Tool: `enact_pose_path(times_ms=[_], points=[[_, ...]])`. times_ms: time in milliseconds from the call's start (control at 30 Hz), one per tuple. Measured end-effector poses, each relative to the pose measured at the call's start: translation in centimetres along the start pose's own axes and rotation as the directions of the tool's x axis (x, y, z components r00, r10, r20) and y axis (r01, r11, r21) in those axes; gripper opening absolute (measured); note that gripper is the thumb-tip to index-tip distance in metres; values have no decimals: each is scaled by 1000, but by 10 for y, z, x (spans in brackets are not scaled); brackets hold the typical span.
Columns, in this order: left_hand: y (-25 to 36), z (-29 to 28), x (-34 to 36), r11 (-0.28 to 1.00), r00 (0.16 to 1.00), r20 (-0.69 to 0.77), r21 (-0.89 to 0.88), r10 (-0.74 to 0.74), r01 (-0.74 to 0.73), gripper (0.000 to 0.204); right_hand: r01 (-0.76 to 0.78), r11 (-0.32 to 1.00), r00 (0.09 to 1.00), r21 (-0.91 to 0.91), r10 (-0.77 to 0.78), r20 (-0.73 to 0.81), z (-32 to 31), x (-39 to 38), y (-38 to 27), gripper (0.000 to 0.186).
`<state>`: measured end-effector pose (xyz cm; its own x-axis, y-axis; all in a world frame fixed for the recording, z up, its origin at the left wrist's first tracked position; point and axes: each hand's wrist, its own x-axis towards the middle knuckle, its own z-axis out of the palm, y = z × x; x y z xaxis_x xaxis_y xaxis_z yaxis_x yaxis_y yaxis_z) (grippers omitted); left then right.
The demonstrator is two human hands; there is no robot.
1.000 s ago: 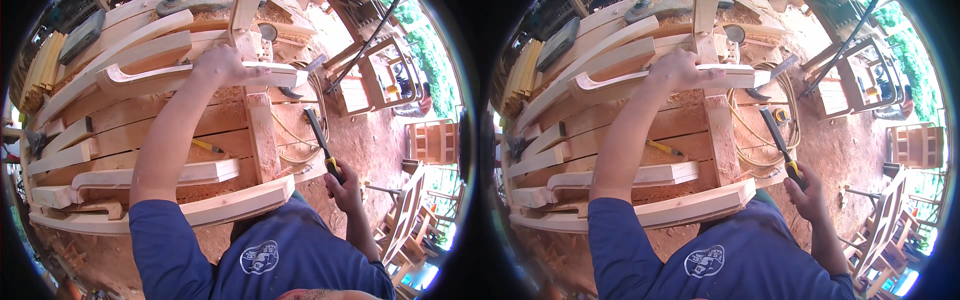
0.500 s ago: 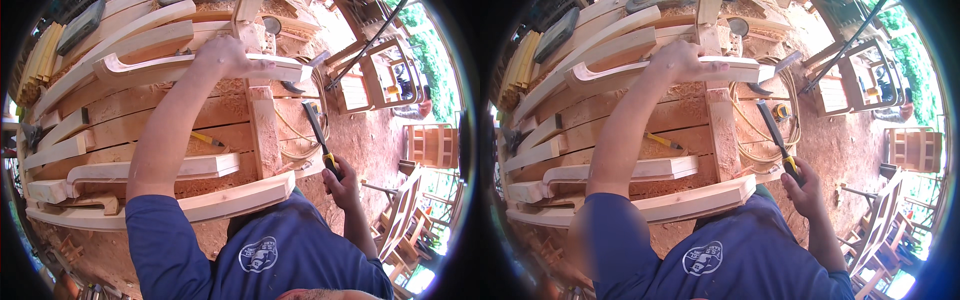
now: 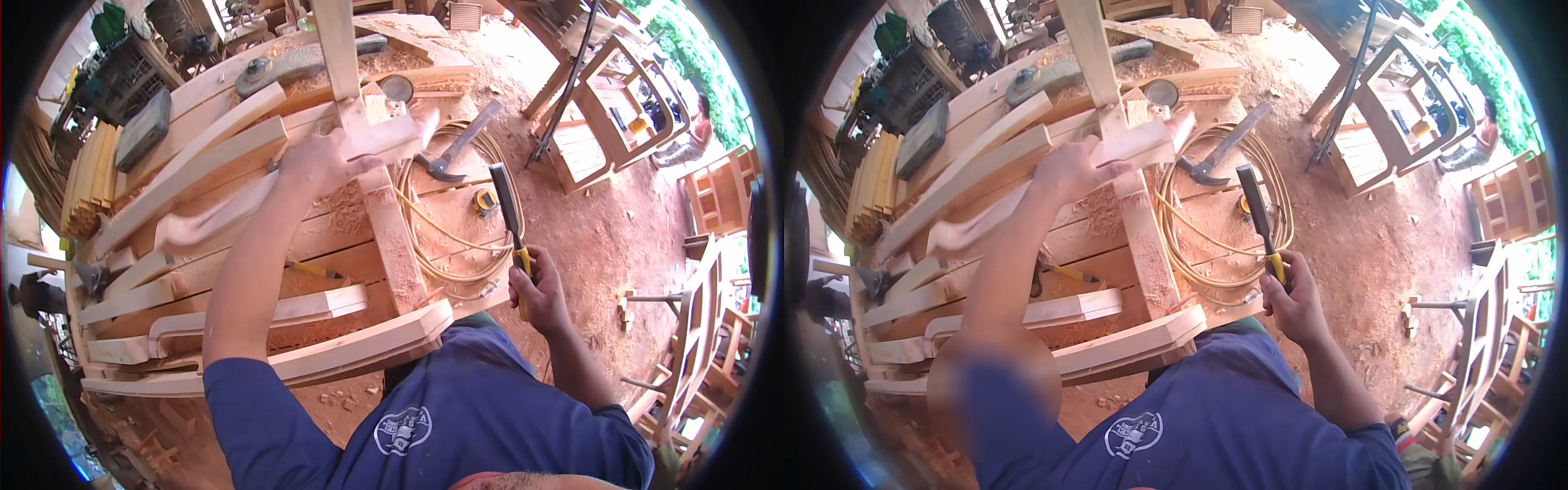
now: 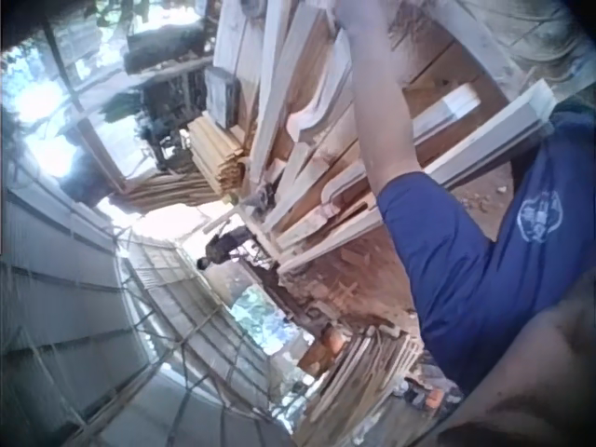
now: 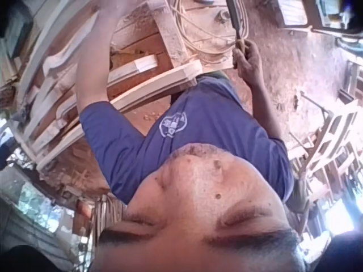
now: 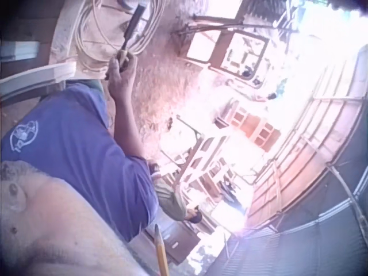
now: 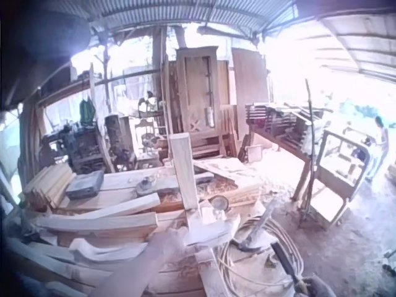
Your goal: The person uses a chisel and a hammer to carve out a joint in a wooden beam, striking the chisel repeatedly and removing wood shavings.
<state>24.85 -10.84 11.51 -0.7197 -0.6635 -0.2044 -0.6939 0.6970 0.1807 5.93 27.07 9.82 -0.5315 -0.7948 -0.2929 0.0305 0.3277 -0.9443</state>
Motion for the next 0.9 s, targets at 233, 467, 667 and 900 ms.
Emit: enact_pose_path(times_ms=[233, 467, 667, 900], points=[[36, -10, -14, 935, 937, -115, 96, -330, 342, 82, 31, 989, 994, 142, -45, 95, -30, 49, 13, 51], [46, 13, 3, 783, 800, -76, 170, -595, 599, 86, 238, 968, 907, -77, -193, 374, -22, 127, -8, 55], [50, 11, 35, 766, 778, -30, 155, -628, 624, 82, 44, 993, 865, 111, -94, 494, 5, 193, -15, 58], [33, 30, 77, 861, 854, -122, -17, -506, 508, 83, 79, 994, 840, 72, -105, 533, 37, 237, -24, 56]])
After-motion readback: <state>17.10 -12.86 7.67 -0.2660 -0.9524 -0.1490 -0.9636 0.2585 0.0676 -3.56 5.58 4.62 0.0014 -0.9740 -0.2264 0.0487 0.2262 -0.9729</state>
